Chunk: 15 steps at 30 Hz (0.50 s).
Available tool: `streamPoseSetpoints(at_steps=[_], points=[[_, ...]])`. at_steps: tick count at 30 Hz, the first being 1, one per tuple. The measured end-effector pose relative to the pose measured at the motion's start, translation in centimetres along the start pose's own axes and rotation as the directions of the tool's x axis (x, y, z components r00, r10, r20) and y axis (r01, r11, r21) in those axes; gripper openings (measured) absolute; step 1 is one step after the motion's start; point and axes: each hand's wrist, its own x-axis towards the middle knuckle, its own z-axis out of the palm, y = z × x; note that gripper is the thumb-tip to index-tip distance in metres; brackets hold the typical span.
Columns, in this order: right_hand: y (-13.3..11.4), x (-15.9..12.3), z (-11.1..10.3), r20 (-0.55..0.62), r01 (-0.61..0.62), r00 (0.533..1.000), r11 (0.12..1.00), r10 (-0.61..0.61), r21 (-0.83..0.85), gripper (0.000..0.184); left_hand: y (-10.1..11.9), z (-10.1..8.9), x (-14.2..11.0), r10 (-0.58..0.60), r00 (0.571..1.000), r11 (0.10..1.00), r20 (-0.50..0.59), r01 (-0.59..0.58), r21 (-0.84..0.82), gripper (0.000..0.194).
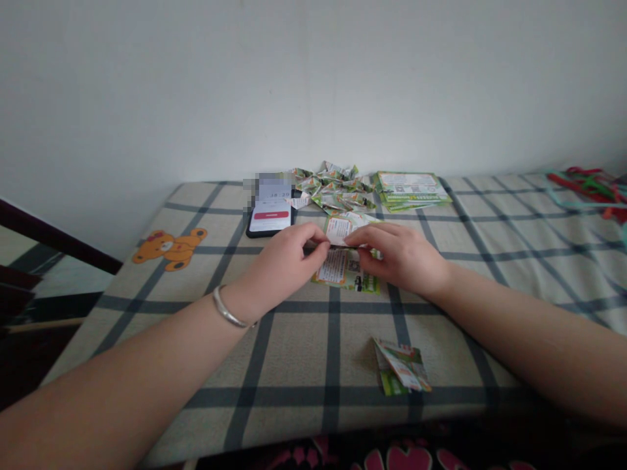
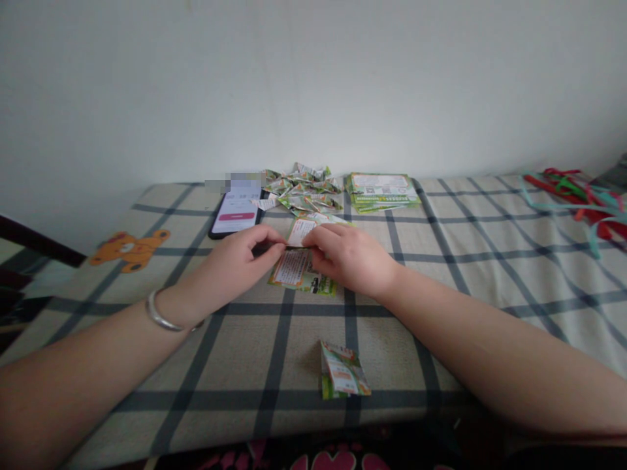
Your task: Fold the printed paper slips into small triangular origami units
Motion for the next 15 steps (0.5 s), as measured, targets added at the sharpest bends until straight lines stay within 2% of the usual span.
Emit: streamPoseSetpoints(at_steps=[3, 6, 11, 15], points=[[0.02, -0.01, 0.26, 0.0, -0.148, 0.989, 0.986, 0.149, 0.082, 0.015, -0.03, 0.13, -0.07, -0.014, 1.0, 0.998, 0.003, 0.014, -0.068, 0.009], [-0.16, 0.08, 0.43, 0.015, -0.259, 0.965, 0.941, 0.262, 0.216, 0.012, -0.03, 0.12, -0.16, 0.005, 1.0, 0.999, -0.013, -0.006, -0.041, 0.01], [-0.47, 0.34, 0.29, 0.035, -0.291, 0.954, 0.891, 0.298, 0.348, 0.002, 0.2, -0.16, -0.26, 0.089, 0.994, 0.991, -0.068, -0.081, 0.11, 0.005], [-0.42, 0.38, 0.23, 0.029, -0.308, 0.947, 0.883, 0.319, 0.354, 0.007, 0.46, -0.38, -0.46, 0.143, 0.981, 0.978, -0.129, -0.12, 0.169, 0.009]])
